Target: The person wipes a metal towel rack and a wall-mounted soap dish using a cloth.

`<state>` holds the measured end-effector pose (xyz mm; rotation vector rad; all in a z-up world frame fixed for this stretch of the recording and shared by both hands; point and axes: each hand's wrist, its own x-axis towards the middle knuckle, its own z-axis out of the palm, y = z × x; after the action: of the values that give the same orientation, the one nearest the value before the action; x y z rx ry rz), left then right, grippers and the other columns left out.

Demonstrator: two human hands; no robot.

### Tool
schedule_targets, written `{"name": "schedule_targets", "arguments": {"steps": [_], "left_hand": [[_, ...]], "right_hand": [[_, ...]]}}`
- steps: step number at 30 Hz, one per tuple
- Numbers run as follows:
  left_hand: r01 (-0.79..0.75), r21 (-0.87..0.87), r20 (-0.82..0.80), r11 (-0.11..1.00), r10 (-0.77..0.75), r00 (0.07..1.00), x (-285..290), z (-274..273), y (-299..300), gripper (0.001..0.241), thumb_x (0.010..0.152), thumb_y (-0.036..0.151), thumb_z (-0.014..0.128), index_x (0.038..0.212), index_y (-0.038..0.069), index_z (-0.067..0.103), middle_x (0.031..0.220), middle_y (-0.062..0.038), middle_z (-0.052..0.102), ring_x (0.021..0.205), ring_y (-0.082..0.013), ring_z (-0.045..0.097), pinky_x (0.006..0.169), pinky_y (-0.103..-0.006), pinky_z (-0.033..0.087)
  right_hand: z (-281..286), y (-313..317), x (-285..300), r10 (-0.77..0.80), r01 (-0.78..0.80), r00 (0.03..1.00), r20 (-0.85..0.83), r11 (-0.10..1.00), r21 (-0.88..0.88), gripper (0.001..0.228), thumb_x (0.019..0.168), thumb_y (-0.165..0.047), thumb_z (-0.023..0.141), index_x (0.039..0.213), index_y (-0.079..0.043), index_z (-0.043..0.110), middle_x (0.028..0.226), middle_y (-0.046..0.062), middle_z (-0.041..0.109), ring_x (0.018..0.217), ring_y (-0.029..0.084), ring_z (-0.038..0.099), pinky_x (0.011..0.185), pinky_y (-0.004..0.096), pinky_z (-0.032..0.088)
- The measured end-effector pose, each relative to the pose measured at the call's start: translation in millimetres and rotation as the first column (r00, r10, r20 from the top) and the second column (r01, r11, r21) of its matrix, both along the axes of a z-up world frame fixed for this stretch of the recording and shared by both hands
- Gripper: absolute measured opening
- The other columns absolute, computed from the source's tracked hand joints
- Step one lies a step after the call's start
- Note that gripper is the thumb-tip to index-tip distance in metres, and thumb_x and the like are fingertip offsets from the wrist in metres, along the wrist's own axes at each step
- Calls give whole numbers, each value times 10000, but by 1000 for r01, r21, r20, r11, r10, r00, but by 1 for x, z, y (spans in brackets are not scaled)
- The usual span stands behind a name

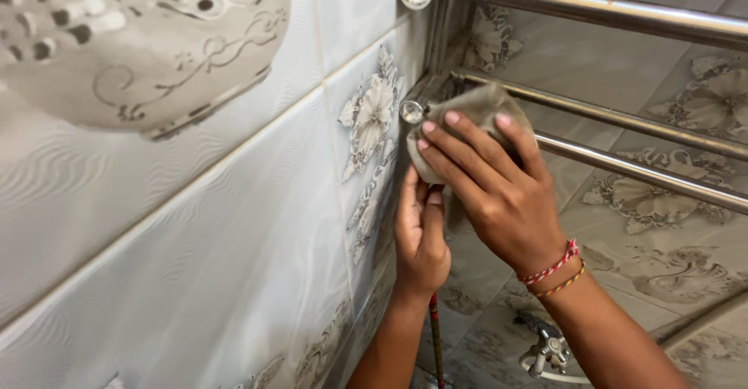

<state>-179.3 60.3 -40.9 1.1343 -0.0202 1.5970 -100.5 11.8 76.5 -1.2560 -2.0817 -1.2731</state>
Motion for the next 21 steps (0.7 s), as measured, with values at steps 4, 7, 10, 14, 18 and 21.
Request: {"name": "schedule_targets", "arguments": {"steps": [4, 7, 10, 14, 18, 21], "left_hand": [[-85, -65, -85, 994, 79, 993, 2, 2, -4, 536, 1088, 24, 364, 1613, -54, 289, 1579, -216, 455, 1362, -251, 498, 1107, -357, 422], [-255, 120, -44, 959, 262, 964, -2, 8, -6, 507, 1103, 8, 346, 1607, -7, 299, 1630, -192, 423, 1506, -285, 476, 1264, -410, 427], [-455, 228, -127, 861, 490, 863, -10, 11, -6, 496, 1083, -2, 376, 1577, 36, 352, 1616, -185, 450, 1519, -323, 482, 1248, -417, 479], [-538, 373, -207, 756, 633, 746, -8, 17, -9, 439, 1068, 3, 456, 1505, 39, 471, 1577, -177, 482, 1482, -350, 500, 1265, -448, 429], [-521, 365, -197, 772, 611, 767, 3, 20, -15, 413, 1054, 18, 541, 1464, 44, 497, 1561, -179, 481, 1501, -358, 498, 1289, -462, 433], [-539, 413, -144, 735, 636, 758, 12, 23, -13, 433, 1082, 72, 650, 1487, 109, 503, 1562, -124, 497, 1428, -287, 540, 1200, -374, 516]], "right_hand": [[0, -7, 14, 126, -144, 977, -173, 985, -92, 440, 871, -27, 729, 1297, -138, 722, 1368, 33, 690, 1348, 215, 607, 1189, 459, 434], [-5, -13, 20, 249, -229, 921, -301, 968, 101, 352, 887, -85, 831, 1222, -84, 725, 1299, 77, 683, 1277, 253, 634, 1181, 468, 502], [-2, -17, 19, 314, -207, 865, -392, 934, 290, 274, 996, 3, 800, 1253, -24, 708, 1336, 135, 679, 1297, 280, 677, 1131, 397, 584], [6, -37, 5, 263, -150, 820, -509, 956, 251, 320, 1006, 152, 566, 1271, 17, 683, 1307, 187, 688, 1278, 337, 700, 1093, 402, 579], [11, -34, 21, 266, -182, 839, -475, 960, 215, 366, 991, 178, 573, 1298, 5, 668, 1321, 204, 687, 1252, 339, 707, 1065, 382, 593], [11, -39, 47, 312, -159, 848, -429, 921, 355, 342, 1049, 145, 637, 1360, 4, 656, 1357, 211, 690, 1223, 325, 727, 1050, 380, 605]]}}
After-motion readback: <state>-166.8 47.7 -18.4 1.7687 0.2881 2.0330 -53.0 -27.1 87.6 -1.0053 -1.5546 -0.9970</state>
